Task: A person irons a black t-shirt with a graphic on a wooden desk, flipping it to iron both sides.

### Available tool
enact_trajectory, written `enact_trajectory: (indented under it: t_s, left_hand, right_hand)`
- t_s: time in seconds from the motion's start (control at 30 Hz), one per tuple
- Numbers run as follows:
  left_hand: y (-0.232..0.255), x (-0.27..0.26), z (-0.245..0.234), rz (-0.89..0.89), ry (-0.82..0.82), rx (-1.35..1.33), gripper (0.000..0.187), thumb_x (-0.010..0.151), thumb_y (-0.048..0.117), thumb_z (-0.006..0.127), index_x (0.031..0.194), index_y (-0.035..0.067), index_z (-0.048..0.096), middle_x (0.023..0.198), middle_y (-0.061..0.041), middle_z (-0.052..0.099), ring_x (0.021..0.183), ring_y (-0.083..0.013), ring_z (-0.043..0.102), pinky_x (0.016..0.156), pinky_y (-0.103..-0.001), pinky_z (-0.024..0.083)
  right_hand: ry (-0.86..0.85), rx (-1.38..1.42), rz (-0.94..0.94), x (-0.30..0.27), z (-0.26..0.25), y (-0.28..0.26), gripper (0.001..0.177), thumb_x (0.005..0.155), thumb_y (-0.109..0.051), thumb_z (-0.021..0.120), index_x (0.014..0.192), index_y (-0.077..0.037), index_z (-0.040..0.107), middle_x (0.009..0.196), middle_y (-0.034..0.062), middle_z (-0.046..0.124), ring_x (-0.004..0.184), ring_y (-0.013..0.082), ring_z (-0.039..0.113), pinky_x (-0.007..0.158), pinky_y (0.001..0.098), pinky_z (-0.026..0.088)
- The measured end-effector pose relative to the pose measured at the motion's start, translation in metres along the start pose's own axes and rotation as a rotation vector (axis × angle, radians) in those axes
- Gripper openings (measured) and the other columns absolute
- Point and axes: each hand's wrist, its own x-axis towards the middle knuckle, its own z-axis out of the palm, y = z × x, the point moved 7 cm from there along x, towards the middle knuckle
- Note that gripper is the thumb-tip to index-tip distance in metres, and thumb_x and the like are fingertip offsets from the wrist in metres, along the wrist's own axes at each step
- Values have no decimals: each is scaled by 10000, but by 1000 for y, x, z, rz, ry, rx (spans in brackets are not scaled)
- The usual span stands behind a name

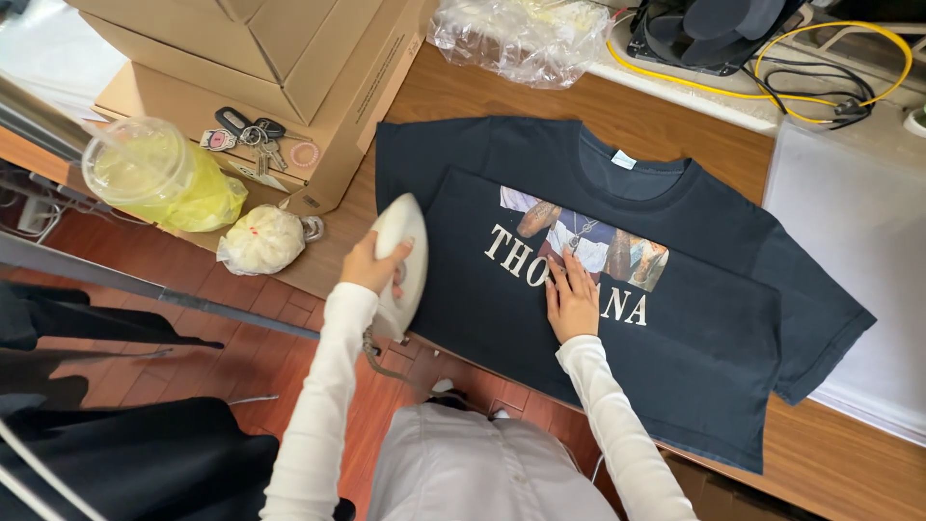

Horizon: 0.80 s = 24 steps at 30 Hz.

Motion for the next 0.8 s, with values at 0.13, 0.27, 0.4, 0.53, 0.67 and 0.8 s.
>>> enact_trajectory:
  t_s: [0.13,0.27,0.4,0.53,0.67,0.8]
  left_hand:
    - [29,-12,-1,16,-57,66,634,726,345,629,1190,-32,418,562,-165,598,417,-248,603,428,-331,539]
    - [55,-9,13,99,-80,74,647,705,366,650,1174,-26,436,567,-148,594,405,-244,598,453,-340,544]
    - [98,-25,33,168,-156,158,679,638,465,687,1148,44,531,786,-179,645,806,-301,641,773,-371,485]
    - [89,9,50,192,-201,103,534,662,411,671,1013,20,576,605,-134,623,555,-250,640,652,-348,523]
    - [66,28,31,71,-100,44,600,654,442,691,1110,79,551,686,-159,637,612,-269,644,626,-369,528]
    - [34,60,6,36,-57,-70,474,697,352,684,1042,56,549,566,-159,599,410,-245,594,432,-329,539]
  right_hand:
    - [-3,13,14,2,3,5,348,899,-289,432,1245,-279,457,1364,14,361,1249,186,349,1029,355,245]
    - [2,14,79,14,9,19,256,876,-312,487,1123,-309,554,1223,-64,489,1144,124,459,914,322,366]
    - [58,46,43,25,5,7,268,864,-262,505,1127,-253,555,1244,-25,488,1142,159,471,876,328,400]
    - [91,-12,-23,27,-3,-4,298,879,-246,470,1170,-229,531,1306,7,437,1196,170,421,916,331,369]
    - [73,-23,-3,27,2,-1,308,881,-252,454,1182,-244,516,1314,-1,429,1207,163,408,954,326,334]
    - [60,-12,14,25,6,3,316,884,-257,445,1194,-253,503,1316,-10,422,1221,157,390,974,325,314]
